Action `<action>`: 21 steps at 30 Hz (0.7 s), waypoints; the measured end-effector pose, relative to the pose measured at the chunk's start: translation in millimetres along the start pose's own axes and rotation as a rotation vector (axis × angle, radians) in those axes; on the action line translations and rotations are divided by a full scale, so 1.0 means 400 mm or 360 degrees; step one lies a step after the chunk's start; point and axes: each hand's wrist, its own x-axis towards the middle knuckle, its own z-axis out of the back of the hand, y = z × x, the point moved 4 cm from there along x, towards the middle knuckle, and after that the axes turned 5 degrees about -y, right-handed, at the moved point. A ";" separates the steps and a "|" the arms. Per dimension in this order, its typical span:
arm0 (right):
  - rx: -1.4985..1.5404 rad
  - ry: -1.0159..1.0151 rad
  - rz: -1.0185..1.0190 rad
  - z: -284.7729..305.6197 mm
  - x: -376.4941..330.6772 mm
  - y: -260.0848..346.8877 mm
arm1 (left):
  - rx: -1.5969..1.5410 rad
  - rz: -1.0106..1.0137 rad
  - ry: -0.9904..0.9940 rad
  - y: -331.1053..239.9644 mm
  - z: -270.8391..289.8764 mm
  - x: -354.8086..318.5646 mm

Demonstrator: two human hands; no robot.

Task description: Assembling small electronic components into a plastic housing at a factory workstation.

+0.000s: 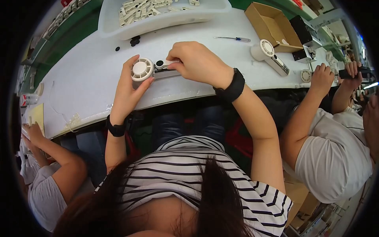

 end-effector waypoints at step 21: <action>-0.0474 -0.0885 -0.1577 0.241 -0.501 -0.254 | -0.0104 0.0230 0.0196 -0.003 0.012 -0.009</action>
